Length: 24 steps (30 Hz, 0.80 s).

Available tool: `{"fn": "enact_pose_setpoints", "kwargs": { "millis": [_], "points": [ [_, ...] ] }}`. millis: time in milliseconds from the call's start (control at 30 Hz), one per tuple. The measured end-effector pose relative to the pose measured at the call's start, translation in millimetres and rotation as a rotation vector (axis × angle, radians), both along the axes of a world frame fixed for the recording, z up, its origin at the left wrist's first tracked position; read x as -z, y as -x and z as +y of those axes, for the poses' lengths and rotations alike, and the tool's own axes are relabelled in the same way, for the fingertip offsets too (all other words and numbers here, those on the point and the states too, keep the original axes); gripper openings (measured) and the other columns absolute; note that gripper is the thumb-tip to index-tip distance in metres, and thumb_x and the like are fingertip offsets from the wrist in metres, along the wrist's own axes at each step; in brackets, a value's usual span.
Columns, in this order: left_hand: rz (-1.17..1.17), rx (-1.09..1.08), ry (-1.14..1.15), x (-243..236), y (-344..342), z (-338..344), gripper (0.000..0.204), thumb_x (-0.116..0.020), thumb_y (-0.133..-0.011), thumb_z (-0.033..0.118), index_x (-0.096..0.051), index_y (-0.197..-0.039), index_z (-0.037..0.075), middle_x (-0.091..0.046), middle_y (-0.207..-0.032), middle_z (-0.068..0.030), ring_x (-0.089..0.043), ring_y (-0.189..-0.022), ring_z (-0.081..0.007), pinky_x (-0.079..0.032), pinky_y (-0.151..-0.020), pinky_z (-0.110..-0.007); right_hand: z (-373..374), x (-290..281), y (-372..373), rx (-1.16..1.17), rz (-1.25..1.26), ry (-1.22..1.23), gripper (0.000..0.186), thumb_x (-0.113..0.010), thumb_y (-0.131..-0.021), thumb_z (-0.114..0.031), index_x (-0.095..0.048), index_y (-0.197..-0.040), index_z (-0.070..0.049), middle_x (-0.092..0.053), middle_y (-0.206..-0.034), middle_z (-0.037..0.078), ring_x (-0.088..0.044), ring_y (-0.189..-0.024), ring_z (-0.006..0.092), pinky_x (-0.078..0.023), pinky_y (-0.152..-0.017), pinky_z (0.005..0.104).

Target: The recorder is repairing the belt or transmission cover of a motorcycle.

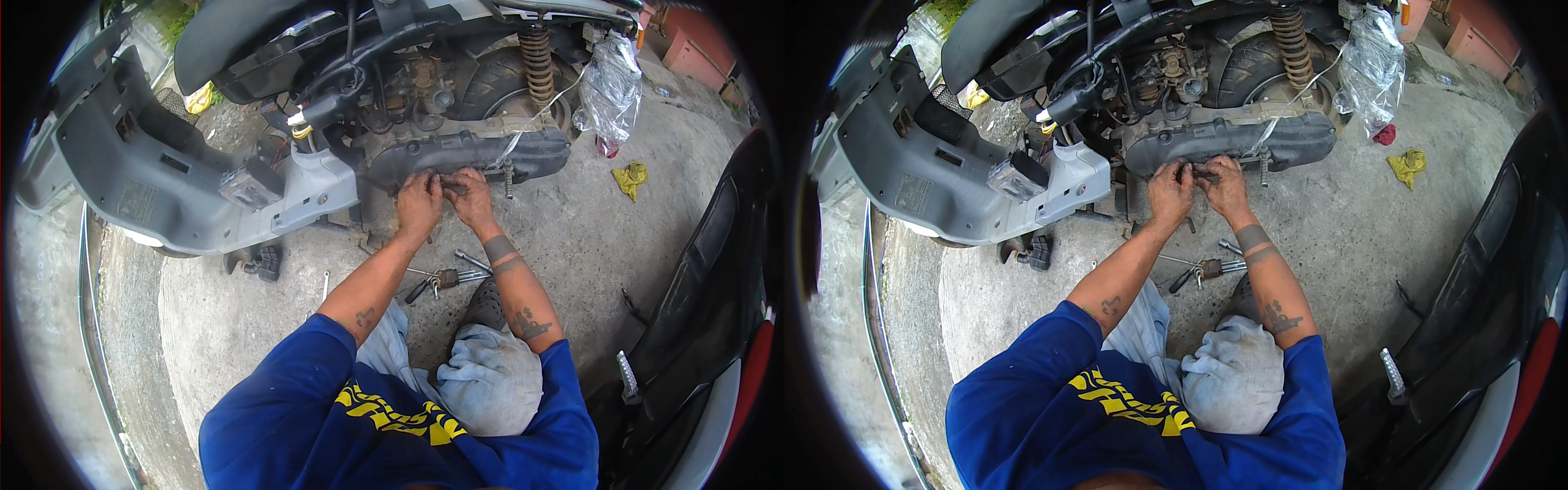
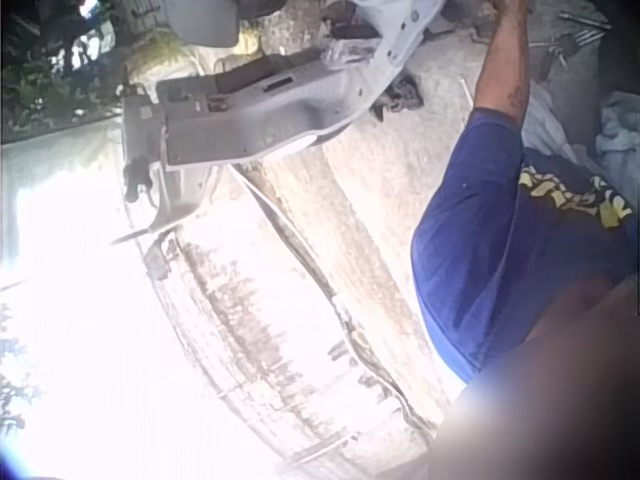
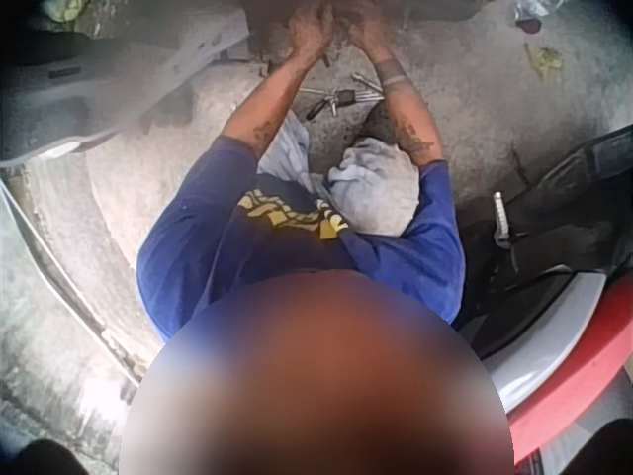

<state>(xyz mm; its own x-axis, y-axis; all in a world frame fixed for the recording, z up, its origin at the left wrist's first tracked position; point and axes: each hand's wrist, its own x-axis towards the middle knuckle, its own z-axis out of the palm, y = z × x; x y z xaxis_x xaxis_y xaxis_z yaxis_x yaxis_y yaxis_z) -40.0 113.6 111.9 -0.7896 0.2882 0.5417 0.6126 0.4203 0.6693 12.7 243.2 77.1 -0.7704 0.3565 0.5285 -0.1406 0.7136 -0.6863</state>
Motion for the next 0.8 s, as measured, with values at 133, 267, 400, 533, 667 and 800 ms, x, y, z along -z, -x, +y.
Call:
{"fn": "enact_pose_setpoints", "kwargs": {
  "millis": [133,267,400,533,667,800],
  "points": [
    [-0.387,0.022,-0.161,-23,-13,1,0.025,-0.068,-0.083,0.022,-0.066,-0.089,-0.002,-0.067,-0.086,-0.0187,-0.065,-0.074,-0.0345,-0.051,-0.070,-0.041,2,2,-1,0.027,-0.057,-0.003,0.029,-0.081,-0.066,-0.014,-0.073,-0.094,-0.012,-0.063,-0.095,0.005,-0.057,-0.094,0.0266,-0.045,-0.088,0.0370],
    [-0.257,-0.023,0.098,-23,1,-3,0.022,-0.065,-0.084,0.021,-0.065,-0.089,-0.001,-0.065,-0.083,-0.0176,-0.064,-0.078,-0.0345,-0.050,-0.072,-0.042,-1,-3,0,0.012,-0.047,0.017,0.029,-0.080,-0.066,-0.014,-0.073,-0.094,-0.012,-0.063,-0.095,0.004,-0.057,-0.094,0.0264,-0.045,-0.088,0.0365],
    [0.010,0.044,0.090,-13,4,-2,0.026,-0.071,-0.081,0.025,-0.065,-0.086,0.000,-0.065,-0.081,-0.0161,-0.065,-0.073,-0.0338,-0.051,-0.068,-0.041,1,-1,0,0.014,-0.057,0.023,0.027,-0.080,-0.068,-0.014,-0.074,-0.094,-0.012,-0.063,-0.095,0.004,-0.057,-0.094,0.0262,-0.045,-0.088,0.0366],
    [-0.223,-0.019,0.102,-29,-3,-3,0.024,-0.068,-0.083,0.024,-0.065,-0.087,0.000,-0.065,-0.081,-0.0166,-0.064,-0.077,-0.0345,-0.050,-0.070,-0.043,4,-3,-2,0.022,-0.049,0.015,0.028,-0.080,-0.068,-0.014,-0.074,-0.095,-0.012,-0.063,-0.095,0.004,-0.057,-0.094,0.0258,-0.046,-0.088,0.0369],
    [-0.149,0.040,0.295,-22,8,-5,0.029,-0.068,-0.083,0.027,-0.064,-0.089,-0.001,-0.065,-0.080,-0.0167,-0.064,-0.079,-0.0344,-0.050,-0.072,-0.042,1,-7,-3,0.016,-0.095,0.045,0.028,-0.080,-0.068,-0.014,-0.074,-0.095,-0.012,-0.063,-0.096,0.004,-0.057,-0.095,0.0257,-0.046,-0.088,0.0374],
    [-0.047,0.081,0.315,-17,11,-28,0.039,-0.069,-0.082,0.034,-0.065,-0.097,-0.002,-0.066,-0.085,-0.0175,-0.065,-0.083,-0.0345,-0.050,-0.074,-0.043,-10,5,1,-0.014,-0.023,0.018,0.026,-0.080,-0.069,-0.021,-0.074,-0.092,-0.010,-0.064,-0.093,0.006,-0.059,-0.092,0.0262,-0.045,-0.087,0.0377]
  ]
}}
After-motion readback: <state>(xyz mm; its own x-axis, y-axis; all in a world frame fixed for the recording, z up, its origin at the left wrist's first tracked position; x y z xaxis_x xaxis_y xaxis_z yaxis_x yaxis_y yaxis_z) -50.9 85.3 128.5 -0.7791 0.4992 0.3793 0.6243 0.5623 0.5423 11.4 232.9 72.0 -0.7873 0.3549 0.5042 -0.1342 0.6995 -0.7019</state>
